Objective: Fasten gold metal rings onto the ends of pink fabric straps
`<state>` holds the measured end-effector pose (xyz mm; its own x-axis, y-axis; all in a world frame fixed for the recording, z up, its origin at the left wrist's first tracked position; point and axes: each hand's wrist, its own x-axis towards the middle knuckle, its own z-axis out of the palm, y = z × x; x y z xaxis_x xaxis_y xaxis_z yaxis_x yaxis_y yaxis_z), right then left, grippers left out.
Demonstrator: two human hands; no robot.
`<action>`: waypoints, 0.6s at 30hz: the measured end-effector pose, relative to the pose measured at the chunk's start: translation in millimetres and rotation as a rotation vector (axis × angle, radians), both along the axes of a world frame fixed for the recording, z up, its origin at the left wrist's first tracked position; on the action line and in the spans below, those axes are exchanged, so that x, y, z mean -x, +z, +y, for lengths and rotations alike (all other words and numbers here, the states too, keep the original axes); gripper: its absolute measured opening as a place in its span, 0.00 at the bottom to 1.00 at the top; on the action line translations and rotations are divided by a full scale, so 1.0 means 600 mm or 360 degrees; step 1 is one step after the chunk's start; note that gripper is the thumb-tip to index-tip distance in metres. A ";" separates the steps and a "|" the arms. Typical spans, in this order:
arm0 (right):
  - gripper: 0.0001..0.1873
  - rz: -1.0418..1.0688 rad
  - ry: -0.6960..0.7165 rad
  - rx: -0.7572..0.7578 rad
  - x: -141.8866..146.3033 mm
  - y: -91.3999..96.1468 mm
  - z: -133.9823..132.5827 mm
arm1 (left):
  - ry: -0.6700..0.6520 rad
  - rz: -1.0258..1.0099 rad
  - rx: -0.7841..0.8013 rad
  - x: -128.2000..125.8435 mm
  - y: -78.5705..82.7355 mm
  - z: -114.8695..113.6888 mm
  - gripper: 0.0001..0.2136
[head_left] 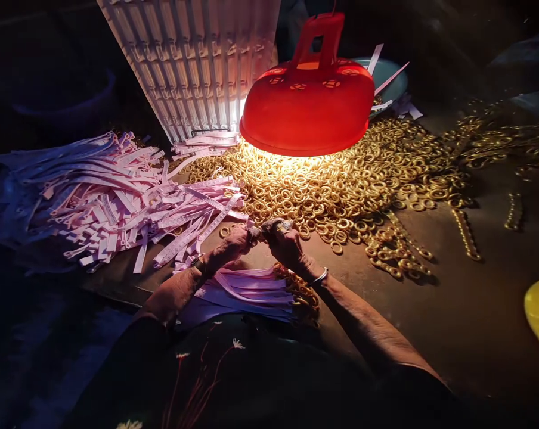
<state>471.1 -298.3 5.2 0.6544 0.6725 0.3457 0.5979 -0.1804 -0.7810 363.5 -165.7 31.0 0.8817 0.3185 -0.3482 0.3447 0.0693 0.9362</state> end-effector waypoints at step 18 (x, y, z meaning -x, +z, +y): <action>0.26 0.1030 0.0295 -0.0353 0.026 0.070 -0.009 | 0.0698 -0.0056 0.0962 0.020 0.043 -0.032 0.14</action>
<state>455.4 -303.6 46.9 0.6562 0.7515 0.0678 0.0067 0.0840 -0.9964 351.3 -184.7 57.1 0.7315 0.4055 -0.5481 0.1375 0.6996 0.7011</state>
